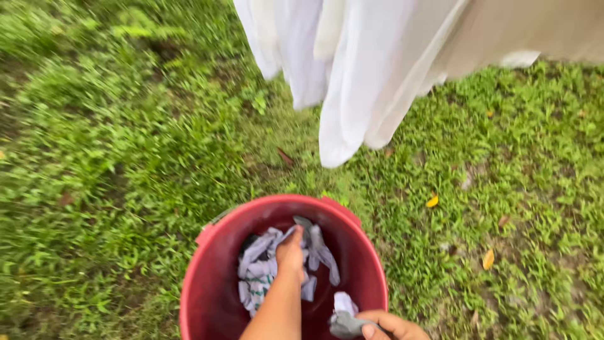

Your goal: The person retrieves socks from a red bucket and hangs them on a multi-clip hanger suspended from a clothesline. They repeatedly pick up socks, unfold them, and attach them to the hanger using clips.

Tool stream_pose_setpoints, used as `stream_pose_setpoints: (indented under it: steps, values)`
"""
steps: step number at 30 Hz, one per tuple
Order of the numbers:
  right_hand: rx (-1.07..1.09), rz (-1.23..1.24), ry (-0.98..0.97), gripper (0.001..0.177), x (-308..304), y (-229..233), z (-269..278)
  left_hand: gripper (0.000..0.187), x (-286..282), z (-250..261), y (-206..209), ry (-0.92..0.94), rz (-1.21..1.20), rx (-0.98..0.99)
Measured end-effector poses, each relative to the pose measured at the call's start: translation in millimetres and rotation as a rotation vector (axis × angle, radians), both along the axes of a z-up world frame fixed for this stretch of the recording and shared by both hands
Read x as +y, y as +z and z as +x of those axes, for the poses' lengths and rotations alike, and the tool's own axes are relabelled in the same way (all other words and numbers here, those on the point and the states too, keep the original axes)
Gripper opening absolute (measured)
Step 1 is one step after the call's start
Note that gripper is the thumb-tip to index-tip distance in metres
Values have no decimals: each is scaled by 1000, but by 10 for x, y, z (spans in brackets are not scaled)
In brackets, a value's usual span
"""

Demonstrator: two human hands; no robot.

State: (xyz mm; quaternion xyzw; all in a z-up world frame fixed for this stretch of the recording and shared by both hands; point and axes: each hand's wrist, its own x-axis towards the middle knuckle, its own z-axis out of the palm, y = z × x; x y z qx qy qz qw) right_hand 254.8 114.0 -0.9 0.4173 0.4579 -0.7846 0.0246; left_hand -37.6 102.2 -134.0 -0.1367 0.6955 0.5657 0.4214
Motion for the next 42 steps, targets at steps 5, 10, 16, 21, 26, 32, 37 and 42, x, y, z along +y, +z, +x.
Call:
stream_pose_setpoints:
  steps: [5,10,16,21,26,32,37,42]
  values:
    - [25,54,14,38,152,215,5,14,-371,166,1569,-356,247,652]
    - [9,82,-49,35,303,872,-35,34,-485,110,2964,-548,-60,662]
    - [175,448,57,26,419,1908,38,15,-214,470,3885,-822,217,755]
    - [382,934,25,16,390,2758,257,18,-169,950,4315,-952,583,334]
    - [189,587,-128,19,431,3414,549,23,25,1375,4585,-1052,790,-111]
    - [110,559,-523,20,352,3888,828,51,246,1736,4875,-1047,1001,-7]
    - [280,414,-921,29,383,4202,1021,53,370,1970,4807,-1112,1122,261]
    - [317,396,-1270,32,548,4423,1341,29,519,2238,4332,-1333,922,35]
